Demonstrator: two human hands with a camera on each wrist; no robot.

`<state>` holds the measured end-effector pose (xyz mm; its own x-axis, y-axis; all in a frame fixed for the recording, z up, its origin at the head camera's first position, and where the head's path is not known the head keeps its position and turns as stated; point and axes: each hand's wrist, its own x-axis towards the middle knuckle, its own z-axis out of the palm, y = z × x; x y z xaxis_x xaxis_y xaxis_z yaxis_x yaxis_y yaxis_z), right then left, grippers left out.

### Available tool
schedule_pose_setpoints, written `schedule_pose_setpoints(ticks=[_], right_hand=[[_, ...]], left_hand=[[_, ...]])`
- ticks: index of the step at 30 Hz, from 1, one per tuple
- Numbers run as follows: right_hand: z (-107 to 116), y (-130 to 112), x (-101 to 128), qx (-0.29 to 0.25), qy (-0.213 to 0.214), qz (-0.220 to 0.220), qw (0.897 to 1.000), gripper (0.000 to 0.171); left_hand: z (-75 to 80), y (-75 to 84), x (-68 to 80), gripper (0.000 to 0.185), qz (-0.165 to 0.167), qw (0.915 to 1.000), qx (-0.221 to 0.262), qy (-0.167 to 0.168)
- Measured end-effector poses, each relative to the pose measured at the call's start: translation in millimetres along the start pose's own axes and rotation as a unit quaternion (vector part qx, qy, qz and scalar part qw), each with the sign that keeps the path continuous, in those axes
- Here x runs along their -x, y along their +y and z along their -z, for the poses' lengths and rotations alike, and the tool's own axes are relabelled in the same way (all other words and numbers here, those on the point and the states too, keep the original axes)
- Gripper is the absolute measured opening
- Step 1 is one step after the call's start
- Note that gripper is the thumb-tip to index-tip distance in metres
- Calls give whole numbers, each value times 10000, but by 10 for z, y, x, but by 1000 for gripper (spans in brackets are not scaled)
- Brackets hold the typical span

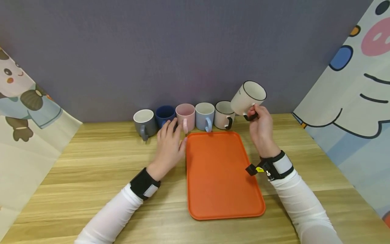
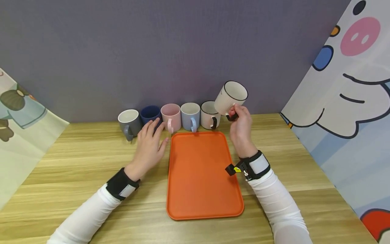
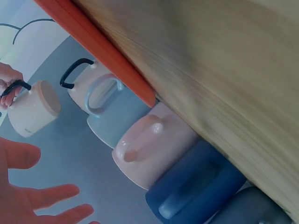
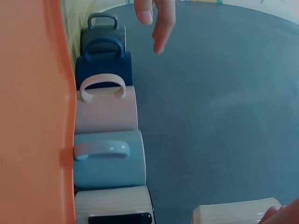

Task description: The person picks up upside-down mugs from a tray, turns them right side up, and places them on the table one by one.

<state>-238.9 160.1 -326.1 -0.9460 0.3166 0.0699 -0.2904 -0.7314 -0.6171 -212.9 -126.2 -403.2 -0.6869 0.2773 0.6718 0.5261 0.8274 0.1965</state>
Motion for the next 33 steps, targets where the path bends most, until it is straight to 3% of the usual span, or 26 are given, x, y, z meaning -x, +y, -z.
schedule_pose_setpoints(ticks=[26,33], right_hand=[[190,28,-276,161,662,470,9966,29],[250,49,-339,412,740,521,9950,27]], left_hand=[[177,-181,131,47,265,9993,-261,-101],[239,-238,174,47,337,9990,-254,-126]])
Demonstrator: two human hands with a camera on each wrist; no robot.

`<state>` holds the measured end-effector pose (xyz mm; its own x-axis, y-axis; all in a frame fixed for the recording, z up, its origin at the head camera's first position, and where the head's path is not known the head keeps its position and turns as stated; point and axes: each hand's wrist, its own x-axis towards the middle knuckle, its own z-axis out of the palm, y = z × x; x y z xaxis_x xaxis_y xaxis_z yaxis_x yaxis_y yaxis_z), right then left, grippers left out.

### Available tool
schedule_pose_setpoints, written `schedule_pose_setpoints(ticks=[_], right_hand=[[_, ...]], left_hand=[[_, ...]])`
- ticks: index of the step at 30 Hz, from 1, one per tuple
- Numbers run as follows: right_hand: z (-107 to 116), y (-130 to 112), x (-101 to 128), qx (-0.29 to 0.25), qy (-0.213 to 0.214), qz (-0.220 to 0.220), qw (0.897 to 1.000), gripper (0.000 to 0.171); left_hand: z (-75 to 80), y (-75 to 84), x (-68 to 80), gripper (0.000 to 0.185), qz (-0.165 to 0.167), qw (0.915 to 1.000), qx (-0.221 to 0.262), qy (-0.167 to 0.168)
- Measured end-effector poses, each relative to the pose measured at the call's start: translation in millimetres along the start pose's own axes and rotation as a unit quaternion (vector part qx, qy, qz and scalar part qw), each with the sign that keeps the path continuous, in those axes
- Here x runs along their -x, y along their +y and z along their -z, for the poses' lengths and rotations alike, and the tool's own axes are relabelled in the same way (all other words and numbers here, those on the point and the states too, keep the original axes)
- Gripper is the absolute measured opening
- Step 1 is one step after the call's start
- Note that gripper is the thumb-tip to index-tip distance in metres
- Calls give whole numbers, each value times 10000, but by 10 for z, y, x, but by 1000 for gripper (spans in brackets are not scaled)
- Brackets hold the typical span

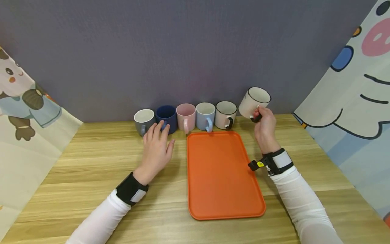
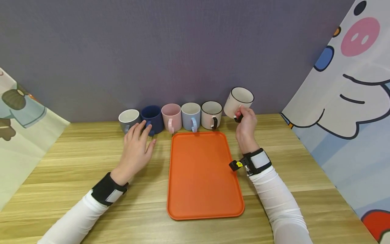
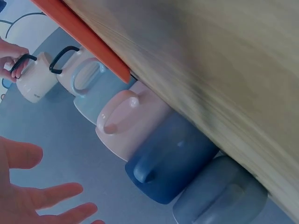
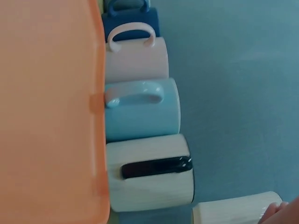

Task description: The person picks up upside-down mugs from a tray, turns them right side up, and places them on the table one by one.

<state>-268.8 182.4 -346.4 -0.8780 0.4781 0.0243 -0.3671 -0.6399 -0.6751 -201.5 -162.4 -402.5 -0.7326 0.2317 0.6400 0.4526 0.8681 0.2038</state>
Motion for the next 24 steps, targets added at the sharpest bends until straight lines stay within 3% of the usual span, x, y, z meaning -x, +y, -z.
schedule_pose_setpoints(ticks=[15,24], right_hand=[[159,131,-188,763,96,172,9969,28],[271,151,-280,804,-221,-670,9943,28]], left_hand=[[116,-189,110,49,116,9998,-60,181],[181,-273,149,48,156,9993,-129,306]])
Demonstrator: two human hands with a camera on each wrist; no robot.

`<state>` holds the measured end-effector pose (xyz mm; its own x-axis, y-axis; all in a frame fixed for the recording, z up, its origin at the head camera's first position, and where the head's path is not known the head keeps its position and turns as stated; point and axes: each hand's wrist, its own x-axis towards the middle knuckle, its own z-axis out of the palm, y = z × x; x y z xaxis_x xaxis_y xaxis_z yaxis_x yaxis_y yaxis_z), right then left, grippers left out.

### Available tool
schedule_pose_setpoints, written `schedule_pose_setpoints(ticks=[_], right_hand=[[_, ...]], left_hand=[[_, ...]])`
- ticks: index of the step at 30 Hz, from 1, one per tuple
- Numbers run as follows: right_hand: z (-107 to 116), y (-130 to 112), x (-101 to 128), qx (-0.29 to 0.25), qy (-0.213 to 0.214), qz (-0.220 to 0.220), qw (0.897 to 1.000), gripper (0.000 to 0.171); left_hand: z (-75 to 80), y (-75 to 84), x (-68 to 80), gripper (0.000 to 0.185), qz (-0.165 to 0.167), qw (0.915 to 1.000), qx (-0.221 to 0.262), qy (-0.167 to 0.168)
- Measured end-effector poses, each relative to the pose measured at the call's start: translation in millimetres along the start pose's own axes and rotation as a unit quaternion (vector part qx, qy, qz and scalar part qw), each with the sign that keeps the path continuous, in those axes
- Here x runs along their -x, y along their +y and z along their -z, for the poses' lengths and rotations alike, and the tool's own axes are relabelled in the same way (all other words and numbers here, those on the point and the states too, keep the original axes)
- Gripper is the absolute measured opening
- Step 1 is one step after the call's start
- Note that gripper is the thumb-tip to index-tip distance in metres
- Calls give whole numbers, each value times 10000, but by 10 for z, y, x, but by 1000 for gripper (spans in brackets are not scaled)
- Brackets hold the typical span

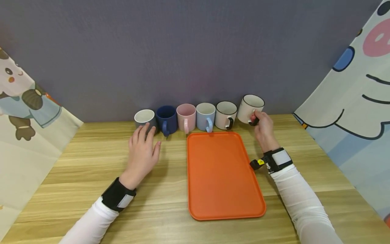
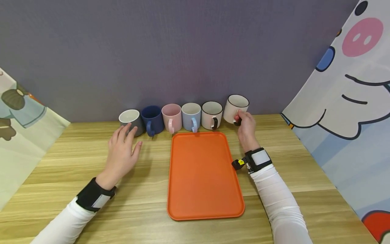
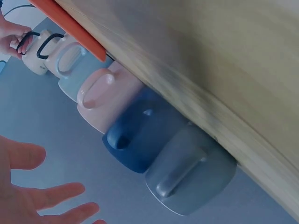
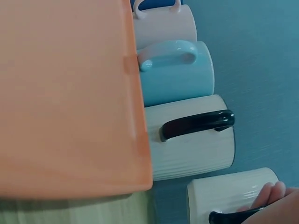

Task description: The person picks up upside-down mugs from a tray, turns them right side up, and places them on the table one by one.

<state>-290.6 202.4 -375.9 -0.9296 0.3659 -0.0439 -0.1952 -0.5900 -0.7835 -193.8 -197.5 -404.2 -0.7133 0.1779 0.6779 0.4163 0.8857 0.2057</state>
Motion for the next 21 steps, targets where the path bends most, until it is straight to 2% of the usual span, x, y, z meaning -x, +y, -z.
schedule_pose_setpoints(ticks=[4,13,21], right_hand=[[37,16,-13,114,-200,-250,9994,26],[92,50,-38,576,-430,-312,9969,22],[131,35,-29,861,-688,-594,9921,27]], left_hand=[[27,-16,9,48,37,10000,-60,-12],[41,-49,-10,47,46,9998,-41,169],[100,-103,-13,45,184,9996,24,214]])
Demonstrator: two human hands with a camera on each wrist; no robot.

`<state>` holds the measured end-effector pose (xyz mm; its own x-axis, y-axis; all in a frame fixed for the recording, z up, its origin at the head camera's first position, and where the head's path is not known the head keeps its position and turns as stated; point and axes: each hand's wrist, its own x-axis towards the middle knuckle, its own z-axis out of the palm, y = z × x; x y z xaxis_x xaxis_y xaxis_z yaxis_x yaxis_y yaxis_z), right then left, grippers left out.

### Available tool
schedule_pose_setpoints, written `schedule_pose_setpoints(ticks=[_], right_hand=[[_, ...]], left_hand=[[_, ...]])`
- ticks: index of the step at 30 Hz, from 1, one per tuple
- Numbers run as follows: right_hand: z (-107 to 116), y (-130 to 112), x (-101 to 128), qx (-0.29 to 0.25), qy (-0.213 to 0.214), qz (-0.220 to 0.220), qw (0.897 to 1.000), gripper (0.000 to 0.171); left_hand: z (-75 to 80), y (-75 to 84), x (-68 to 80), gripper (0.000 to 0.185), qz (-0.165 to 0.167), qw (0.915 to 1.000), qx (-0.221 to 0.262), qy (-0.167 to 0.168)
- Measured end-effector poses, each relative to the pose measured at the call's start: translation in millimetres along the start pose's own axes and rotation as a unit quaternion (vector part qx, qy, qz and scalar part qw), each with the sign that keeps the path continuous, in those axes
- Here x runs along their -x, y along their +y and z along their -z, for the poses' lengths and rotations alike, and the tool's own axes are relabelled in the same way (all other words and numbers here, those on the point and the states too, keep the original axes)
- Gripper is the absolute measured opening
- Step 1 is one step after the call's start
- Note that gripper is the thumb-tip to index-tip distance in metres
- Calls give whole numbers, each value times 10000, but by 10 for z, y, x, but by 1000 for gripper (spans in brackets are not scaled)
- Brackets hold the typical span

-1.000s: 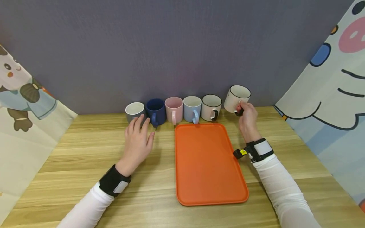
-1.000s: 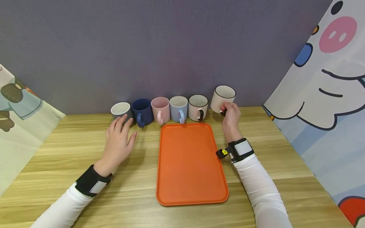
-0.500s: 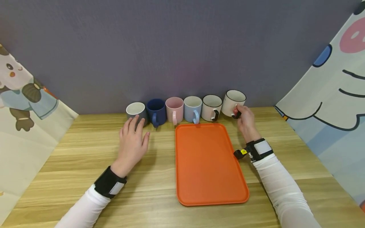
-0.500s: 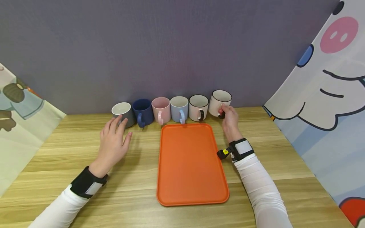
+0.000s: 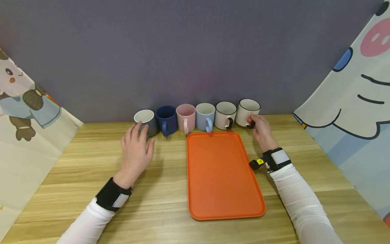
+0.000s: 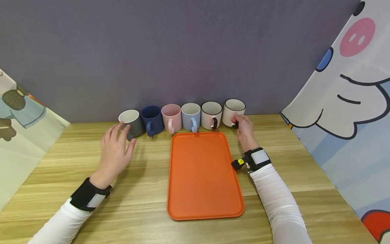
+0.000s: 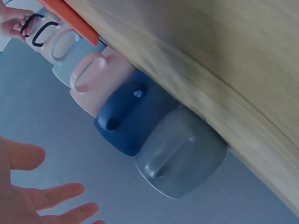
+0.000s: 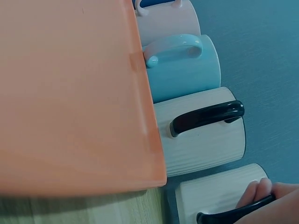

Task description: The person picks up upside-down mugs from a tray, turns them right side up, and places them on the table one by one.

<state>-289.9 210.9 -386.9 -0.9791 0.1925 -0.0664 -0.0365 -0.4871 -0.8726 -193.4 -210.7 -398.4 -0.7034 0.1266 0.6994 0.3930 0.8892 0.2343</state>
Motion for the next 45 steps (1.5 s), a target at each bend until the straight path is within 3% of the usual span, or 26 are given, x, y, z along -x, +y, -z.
schedule_pose_setpoints(ticks=[24,39,45], right_hand=[[58,-9,-19,-88,-307,-717,9969,32],[49,-32,-3,427,-464,-930,9937,31],[-33,2,21,891,-46,-752,9932,36]], left_hand=[[5,-32,4,45,-52,9999,-89,89],[-39,-20,17,44,-145,9998,-120,83],[-42,-9,31,46,-64,9998,-178,-77]])
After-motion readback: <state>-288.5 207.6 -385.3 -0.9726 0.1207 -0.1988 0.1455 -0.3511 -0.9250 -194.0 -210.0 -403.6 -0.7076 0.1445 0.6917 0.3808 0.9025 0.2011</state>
